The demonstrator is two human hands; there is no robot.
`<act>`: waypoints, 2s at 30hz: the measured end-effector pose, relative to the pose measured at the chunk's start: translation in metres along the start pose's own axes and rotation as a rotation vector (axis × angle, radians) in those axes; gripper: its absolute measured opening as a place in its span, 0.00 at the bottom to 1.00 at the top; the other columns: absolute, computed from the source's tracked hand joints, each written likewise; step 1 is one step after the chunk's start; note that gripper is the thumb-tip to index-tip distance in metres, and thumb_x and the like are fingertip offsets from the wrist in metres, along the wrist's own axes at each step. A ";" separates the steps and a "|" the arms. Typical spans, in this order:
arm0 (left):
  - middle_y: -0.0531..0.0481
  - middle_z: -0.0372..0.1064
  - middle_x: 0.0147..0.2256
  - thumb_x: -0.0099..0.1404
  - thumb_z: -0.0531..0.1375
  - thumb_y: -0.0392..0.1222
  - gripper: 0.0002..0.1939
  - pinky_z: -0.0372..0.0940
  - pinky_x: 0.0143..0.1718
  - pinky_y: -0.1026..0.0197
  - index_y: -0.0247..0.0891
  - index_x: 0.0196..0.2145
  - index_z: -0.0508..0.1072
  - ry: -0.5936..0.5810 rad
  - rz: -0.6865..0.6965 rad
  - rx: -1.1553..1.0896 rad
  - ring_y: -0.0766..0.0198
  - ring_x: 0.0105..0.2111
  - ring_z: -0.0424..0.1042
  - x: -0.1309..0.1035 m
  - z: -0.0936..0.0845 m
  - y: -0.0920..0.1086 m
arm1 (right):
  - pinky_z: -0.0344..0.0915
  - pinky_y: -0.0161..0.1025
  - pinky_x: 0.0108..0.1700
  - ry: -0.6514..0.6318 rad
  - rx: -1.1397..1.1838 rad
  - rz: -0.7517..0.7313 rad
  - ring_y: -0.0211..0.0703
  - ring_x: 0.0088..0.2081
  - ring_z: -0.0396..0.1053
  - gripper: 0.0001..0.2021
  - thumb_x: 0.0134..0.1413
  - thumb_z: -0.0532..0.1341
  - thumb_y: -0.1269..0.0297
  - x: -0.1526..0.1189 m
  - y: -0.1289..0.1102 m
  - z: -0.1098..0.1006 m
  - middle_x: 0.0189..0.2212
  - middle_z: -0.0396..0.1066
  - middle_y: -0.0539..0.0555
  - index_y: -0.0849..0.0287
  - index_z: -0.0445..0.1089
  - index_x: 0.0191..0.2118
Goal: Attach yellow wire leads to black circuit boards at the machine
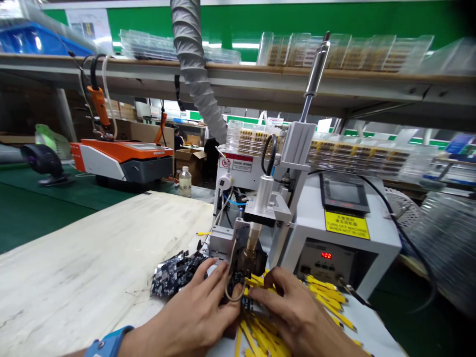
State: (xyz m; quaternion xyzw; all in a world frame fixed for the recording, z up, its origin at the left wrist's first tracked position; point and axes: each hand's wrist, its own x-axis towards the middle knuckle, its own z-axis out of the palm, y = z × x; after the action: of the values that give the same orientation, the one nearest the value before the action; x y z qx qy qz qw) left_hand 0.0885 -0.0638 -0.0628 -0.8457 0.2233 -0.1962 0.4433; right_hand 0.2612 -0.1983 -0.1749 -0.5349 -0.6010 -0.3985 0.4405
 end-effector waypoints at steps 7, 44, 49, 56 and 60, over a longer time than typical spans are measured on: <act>0.41 0.69 0.52 0.66 0.51 0.29 0.20 0.58 0.55 0.42 0.39 0.55 0.64 0.058 -0.128 -0.147 0.50 0.54 0.66 0.000 0.006 -0.003 | 0.69 0.42 0.32 0.102 0.101 -0.060 0.47 0.35 0.67 0.19 0.54 0.52 0.80 0.003 -0.001 0.000 0.34 0.66 0.59 0.57 0.72 0.46; 0.40 0.69 0.52 0.65 0.59 0.41 0.19 0.55 0.55 0.35 0.36 0.53 0.68 -0.022 -0.356 -0.401 0.45 0.54 0.64 0.003 -0.005 -0.004 | 0.68 0.40 0.30 0.070 -0.021 -0.097 0.47 0.34 0.67 0.14 0.58 0.50 0.77 0.005 -0.001 -0.002 0.33 0.64 0.58 0.58 0.70 0.42; 0.39 0.67 0.54 0.66 0.59 0.49 0.24 0.54 0.58 0.39 0.34 0.56 0.66 -0.097 -0.354 -0.470 0.44 0.57 0.61 0.003 -0.016 -0.016 | 0.69 0.39 0.30 0.077 -0.027 -0.102 0.47 0.34 0.67 0.14 0.58 0.51 0.77 0.004 0.001 -0.001 0.33 0.64 0.59 0.58 0.70 0.42; 0.38 0.63 0.56 0.62 0.58 0.65 0.37 0.63 0.53 0.49 0.37 0.59 0.62 -0.382 -0.698 -0.478 0.45 0.54 0.65 -0.031 -0.044 -0.067 | 0.70 0.39 0.33 -0.018 -0.023 -0.081 0.46 0.37 0.66 0.17 0.55 0.52 0.80 0.000 0.006 0.001 0.37 0.63 0.59 0.57 0.68 0.47; 0.36 0.62 0.57 0.48 0.69 0.54 0.43 0.62 0.54 0.51 0.34 0.59 0.63 -0.562 -0.826 -0.440 0.42 0.57 0.62 -0.045 -0.043 -0.082 | 0.69 0.39 0.34 -0.025 -0.016 -0.083 0.46 0.38 0.66 0.18 0.55 0.52 0.80 -0.001 0.008 0.001 0.38 0.62 0.59 0.57 0.67 0.48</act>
State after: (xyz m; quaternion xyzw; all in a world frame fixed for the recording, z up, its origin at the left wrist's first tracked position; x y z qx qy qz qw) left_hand 0.0459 -0.0257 0.0226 -0.9557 -0.2187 -0.0691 0.1847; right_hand 0.2688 -0.1966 -0.1765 -0.5178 -0.6249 -0.4144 0.4119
